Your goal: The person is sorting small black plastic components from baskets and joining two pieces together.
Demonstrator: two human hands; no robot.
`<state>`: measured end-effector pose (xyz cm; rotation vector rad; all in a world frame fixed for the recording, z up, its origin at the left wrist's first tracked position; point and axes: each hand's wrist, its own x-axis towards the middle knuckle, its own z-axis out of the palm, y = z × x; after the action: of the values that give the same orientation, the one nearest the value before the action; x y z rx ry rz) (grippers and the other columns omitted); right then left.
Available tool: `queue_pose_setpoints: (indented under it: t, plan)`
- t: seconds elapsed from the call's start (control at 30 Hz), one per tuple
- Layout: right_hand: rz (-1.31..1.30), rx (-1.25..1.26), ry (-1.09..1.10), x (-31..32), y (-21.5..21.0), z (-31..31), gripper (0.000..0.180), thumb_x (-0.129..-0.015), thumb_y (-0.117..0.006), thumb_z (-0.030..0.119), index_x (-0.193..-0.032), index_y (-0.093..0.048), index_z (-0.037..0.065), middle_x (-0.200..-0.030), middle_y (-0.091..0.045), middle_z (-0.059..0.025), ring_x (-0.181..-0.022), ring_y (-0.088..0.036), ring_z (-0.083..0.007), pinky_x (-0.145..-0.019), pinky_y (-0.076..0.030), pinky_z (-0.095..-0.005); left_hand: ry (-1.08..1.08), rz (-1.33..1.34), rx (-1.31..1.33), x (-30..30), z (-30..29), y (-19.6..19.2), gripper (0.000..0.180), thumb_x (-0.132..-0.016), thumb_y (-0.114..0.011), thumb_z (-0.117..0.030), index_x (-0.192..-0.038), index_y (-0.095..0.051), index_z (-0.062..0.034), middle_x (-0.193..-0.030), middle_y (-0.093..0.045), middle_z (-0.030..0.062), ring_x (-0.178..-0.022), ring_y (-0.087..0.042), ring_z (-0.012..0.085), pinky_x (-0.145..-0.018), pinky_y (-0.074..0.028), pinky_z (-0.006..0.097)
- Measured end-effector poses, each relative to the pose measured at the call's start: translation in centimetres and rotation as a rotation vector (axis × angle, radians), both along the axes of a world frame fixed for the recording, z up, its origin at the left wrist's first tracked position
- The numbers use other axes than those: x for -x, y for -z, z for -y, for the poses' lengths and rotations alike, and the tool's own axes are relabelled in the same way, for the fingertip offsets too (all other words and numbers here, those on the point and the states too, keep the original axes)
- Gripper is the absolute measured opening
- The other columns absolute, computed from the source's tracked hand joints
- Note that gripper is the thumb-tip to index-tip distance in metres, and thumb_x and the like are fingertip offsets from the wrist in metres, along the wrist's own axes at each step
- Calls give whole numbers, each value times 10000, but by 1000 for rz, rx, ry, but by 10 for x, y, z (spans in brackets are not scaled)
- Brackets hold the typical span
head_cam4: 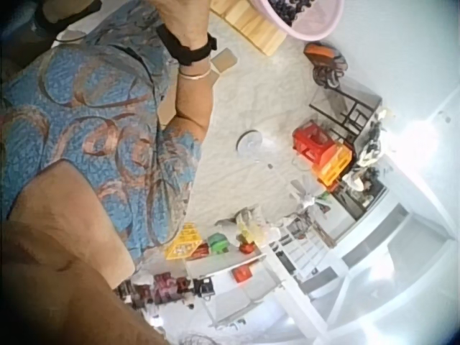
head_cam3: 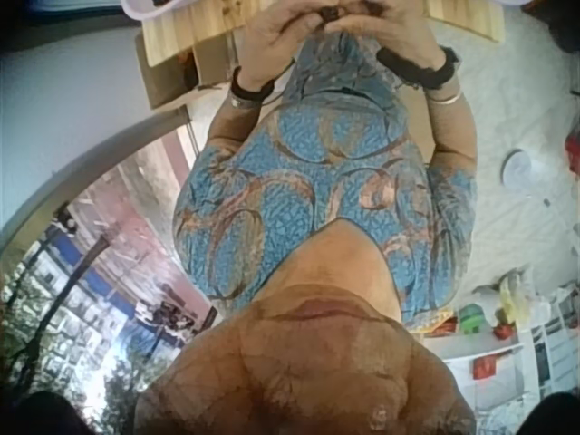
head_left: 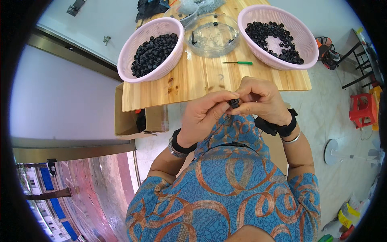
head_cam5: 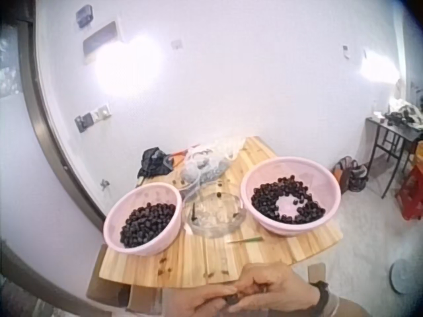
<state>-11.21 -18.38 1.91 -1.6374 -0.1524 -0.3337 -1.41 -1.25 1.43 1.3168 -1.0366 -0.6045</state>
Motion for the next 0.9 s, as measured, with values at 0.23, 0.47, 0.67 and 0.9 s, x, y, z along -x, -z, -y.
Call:
queue_pose_setpoints:
  t: [0.23,0.47,0.67,0.9]
  plan:
    - [-60,1,-25,-3,-2,2,229,-662,-775,76,-740,-562,40,-633,-437,52,-550,-347,-22,-469,-273,-190,72,-110,86,0,1,7,254,-870,-535,-45,-1116,-530,21,-1010,-598,82,-904,-559,112,-799,-448,235]
    - [-78,102,-42,-5,-13,2,246,-659,-780,98,-702,-542,50,-571,-398,62,-526,-327,-34,-446,-252,-202,119,-320,196,-1,3,15,302,-854,-586,-133,-1087,-515,45,-1001,-581,108,-921,-569,157,-806,-456,271]
    - [1,214,-56,-11,-21,2,227,-676,-764,83,-705,-543,38,-566,-402,53,-510,-328,-45,-440,-260,-208,185,-347,277,-9,0,20,253,-864,-560,-62,-1094,-515,33,-1061,-566,97,-947,-550,118,-832,-442,253]
    - [-213,-311,-265,-20,-23,-3,172,-726,-704,23,-803,-554,-6,-687,-600,-52,-632,-592,-102,-547,-458,-198,161,-365,373,-10,1,18,251,-866,-556,-64,-1091,-503,34,-1033,-570,105,-882,-577,127,-762,-474,240]
